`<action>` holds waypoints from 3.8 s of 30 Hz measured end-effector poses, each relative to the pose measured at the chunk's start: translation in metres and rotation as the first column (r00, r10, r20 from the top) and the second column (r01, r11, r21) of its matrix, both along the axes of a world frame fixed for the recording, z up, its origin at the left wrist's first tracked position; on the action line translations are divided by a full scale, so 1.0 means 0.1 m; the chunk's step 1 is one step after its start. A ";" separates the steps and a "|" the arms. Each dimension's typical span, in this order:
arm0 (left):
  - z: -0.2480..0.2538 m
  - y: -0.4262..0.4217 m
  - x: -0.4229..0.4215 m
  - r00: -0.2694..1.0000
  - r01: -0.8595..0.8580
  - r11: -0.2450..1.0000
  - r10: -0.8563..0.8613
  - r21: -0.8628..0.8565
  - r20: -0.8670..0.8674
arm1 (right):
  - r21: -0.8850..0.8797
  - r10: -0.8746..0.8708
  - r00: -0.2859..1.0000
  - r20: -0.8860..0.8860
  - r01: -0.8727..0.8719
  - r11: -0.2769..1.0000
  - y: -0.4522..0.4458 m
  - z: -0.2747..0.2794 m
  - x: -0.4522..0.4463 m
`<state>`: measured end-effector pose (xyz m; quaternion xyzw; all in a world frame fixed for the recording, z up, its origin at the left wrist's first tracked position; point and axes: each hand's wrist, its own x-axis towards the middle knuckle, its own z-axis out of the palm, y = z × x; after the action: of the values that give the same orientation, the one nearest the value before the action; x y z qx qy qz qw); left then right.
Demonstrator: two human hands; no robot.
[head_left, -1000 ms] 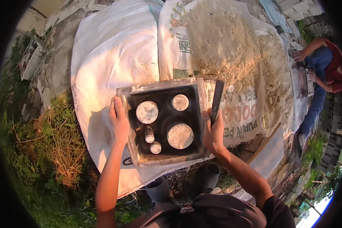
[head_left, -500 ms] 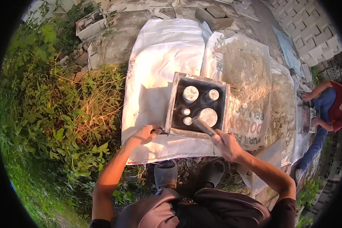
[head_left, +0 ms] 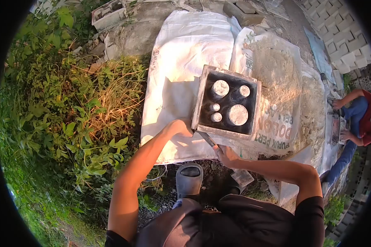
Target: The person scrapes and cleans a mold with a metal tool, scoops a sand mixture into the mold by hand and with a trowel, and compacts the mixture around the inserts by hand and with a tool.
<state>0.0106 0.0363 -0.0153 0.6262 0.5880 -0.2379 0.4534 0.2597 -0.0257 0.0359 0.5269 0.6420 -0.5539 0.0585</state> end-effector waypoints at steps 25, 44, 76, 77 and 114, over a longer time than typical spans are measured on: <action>0.19 -0.20 -0.10 0.975 -0.048 0.772 -0.100 0.634 0.196 | 0.344 0.277 0.961 -0.020 -0.253 0.904 0.29 0.65 -0.04; 0.21 -0.05 -0.54 0.329 -0.753 0.493 0.856 -0.436 0.399 | 0.003 0.731 0.150 0.666 -0.980 0.198 1.63 1.17 -1.88; 0.21 -0.19 0.13 0.958 -0.280 0.718 0.169 0.637 0.231 | 0.214 0.611 0.675 0.415 -0.725 0.655 1.69 1.23 -0.88; 0.17 -0.20 0.15 0.958 -0.281 0.719 0.171 0.636 0.230 | 0.214 0.612 0.674 0.413 -0.725 0.654 1.69 1.21 -0.86; 2.14 -0.04 -0.39 0.369 -0.820 0.528 0.197 0.219 0.908 | 0.029 0.489 0.109 0.865 -0.985 0.169 0.81 0.68 -2.36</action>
<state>-0.0287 0.0323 0.1984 0.5351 0.5335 0.4600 0.4663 0.0240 0.0554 0.1042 0.2230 0.8812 0.0732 0.4103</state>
